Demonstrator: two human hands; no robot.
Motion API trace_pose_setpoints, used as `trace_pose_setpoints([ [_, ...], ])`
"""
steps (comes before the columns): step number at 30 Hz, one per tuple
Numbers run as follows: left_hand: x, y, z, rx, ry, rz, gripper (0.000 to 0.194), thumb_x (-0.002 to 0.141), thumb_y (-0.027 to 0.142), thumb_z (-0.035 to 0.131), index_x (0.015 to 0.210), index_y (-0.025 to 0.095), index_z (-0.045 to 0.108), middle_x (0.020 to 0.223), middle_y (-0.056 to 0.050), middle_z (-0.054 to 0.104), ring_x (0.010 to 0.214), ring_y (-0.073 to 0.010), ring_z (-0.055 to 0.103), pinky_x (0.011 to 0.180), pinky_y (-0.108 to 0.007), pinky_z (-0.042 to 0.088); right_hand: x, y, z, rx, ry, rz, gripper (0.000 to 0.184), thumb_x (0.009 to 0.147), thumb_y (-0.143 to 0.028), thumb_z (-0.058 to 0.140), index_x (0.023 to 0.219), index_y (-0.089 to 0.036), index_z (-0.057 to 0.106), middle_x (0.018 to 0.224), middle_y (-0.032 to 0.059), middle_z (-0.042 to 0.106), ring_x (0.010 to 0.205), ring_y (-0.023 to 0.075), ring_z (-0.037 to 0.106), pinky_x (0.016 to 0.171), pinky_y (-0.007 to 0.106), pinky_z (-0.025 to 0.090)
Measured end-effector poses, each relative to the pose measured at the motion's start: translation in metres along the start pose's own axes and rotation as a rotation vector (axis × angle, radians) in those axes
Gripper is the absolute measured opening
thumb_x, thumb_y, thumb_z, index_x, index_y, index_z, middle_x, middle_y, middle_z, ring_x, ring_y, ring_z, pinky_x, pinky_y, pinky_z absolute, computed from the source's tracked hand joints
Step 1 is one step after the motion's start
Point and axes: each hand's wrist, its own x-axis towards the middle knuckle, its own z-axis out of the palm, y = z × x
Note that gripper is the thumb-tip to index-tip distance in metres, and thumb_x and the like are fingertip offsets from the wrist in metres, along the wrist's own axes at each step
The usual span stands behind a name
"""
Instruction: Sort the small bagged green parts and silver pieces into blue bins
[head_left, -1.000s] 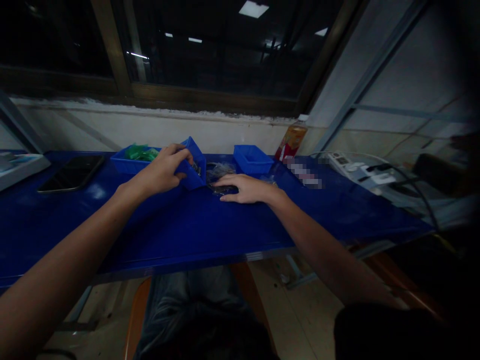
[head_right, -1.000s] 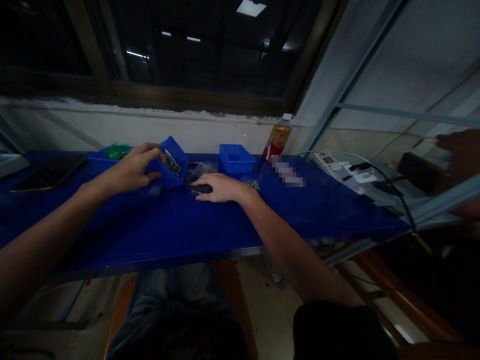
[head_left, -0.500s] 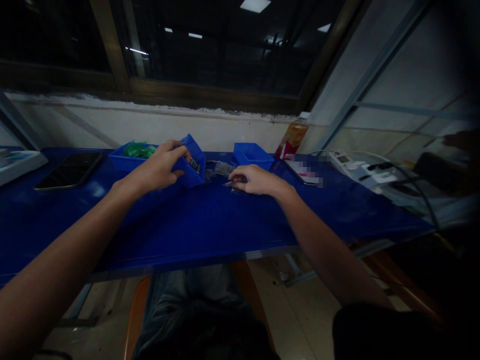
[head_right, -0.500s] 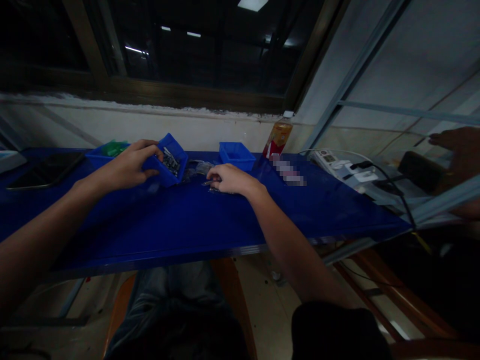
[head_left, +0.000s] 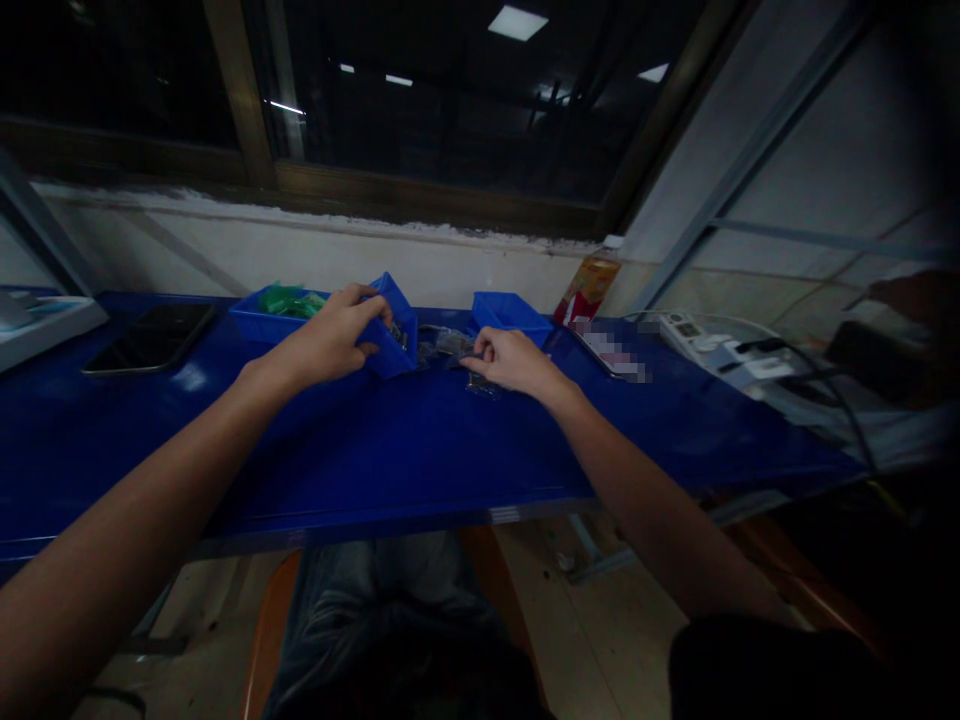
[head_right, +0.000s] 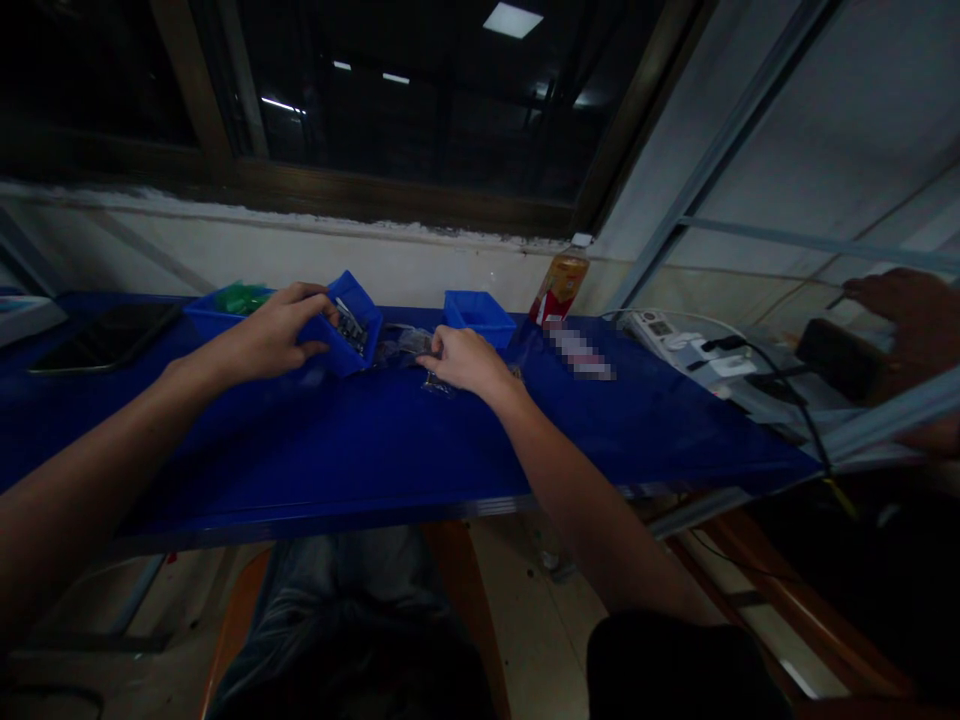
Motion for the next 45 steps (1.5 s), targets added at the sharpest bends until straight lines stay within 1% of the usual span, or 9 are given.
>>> trace_pose_setpoints([
  [4,0.000,0.001,0.000,0.021,0.005,-0.001,0.031,0.067,0.017,0.052,0.097,0.017,0.049,0.117,-0.009,0.041,0.112,-0.0256,0.039,0.098,-0.040,0.033,-0.001,0.002,-0.002,-0.022,-0.144,0.044,0.032,0.068,-0.050,0.058,0.071,-0.018,0.058,0.066,0.0029,0.059,0.057,0.0136,0.051,0.051,0.027,0.034],
  [8,0.000,0.002,0.000,0.044,0.008,0.004,0.030,0.067,0.016,0.052,0.096,0.017,0.049,0.116,-0.009,0.041,0.112,-0.0251,0.039,0.097,-0.040,0.034,-0.002,0.004,-0.005,0.061,-0.286,0.021,0.027,0.069,-0.042,0.060,0.081,-0.018,0.060,0.067,0.0013,0.059,0.058,0.0130,0.052,0.052,0.026,0.036],
  [14,0.000,0.002,0.000,0.030,0.016,0.006,0.030,0.066,0.015,0.052,0.096,0.017,0.049,0.116,-0.009,0.040,0.112,-0.0249,0.039,0.098,-0.039,0.033,-0.003,-0.003,-0.008,0.054,-0.316,0.031,0.030,0.076,-0.040,0.054,0.091,-0.015,0.061,0.073,0.0041,0.059,0.063,0.0147,0.053,0.057,0.027,0.039],
  [19,0.000,0.003,0.000,0.027,0.007,-0.001,0.031,0.066,0.014,0.053,0.096,0.016,0.049,0.115,-0.009,0.041,0.112,-0.0249,0.038,0.098,-0.039,0.033,-0.011,-0.003,-0.016,0.142,-0.454,-0.099,0.055,0.067,-0.041,0.064,0.115,-0.017,0.051,0.094,0.0063,0.055,0.083,0.0172,0.053,0.069,0.027,0.042],
  [23,0.000,0.003,0.000,0.020,0.009,0.000,0.031,0.066,0.015,0.052,0.097,0.016,0.049,0.116,-0.009,0.041,0.112,-0.0252,0.038,0.098,-0.040,0.033,-0.014,-0.005,-0.016,0.232,-0.519,-0.055,0.051,0.068,-0.031,0.063,0.114,-0.016,0.049,0.084,0.0039,0.056,0.069,0.0140,0.052,0.061,0.025,0.041],
  [26,0.000,0.003,0.000,0.023,0.015,0.002,0.031,0.066,0.014,0.052,0.096,0.016,0.049,0.115,-0.009,0.041,0.112,-0.0250,0.038,0.098,-0.040,0.033,-0.012,-0.006,-0.013,0.432,-0.489,-0.042,0.032,0.070,-0.024,0.058,0.101,-0.016,0.055,0.080,0.0037,0.058,0.070,0.0137,0.053,0.063,0.026,0.043],
  [30,0.000,0.004,-0.001,0.030,0.009,0.004,0.031,0.066,0.015,0.052,0.097,0.016,0.049,0.115,-0.009,0.041,0.112,-0.0246,0.038,0.099,-0.039,0.032,-0.007,-0.004,-0.010,0.626,-0.407,-0.003,0.013,0.072,-0.024,0.058,0.083,-0.018,0.060,0.082,0.0051,0.063,0.078,0.0155,0.057,0.072,0.029,0.045],
  [39,0.000,0.004,-0.001,0.023,0.007,0.001,0.030,0.066,0.017,0.052,0.096,0.018,0.049,0.115,-0.008,0.041,0.111,-0.0252,0.039,0.097,-0.040,0.034,-0.004,-0.007,-0.008,0.553,-0.221,0.129,0.014,0.075,-0.026,0.056,0.081,-0.017,0.064,0.075,0.0060,0.065,0.066,0.0152,0.057,0.057,0.029,0.045],
  [45,0.000,0.005,0.000,0.036,0.011,-0.004,0.031,0.066,0.016,0.052,0.097,0.018,0.048,0.115,-0.009,0.041,0.112,-0.0251,0.039,0.098,-0.041,0.034,-0.001,-0.004,-0.003,0.532,-0.217,0.121,0.016,0.077,-0.027,0.054,0.084,-0.017,0.064,0.081,0.0071,0.065,0.071,0.0165,0.057,0.063,0.031,0.046],
])
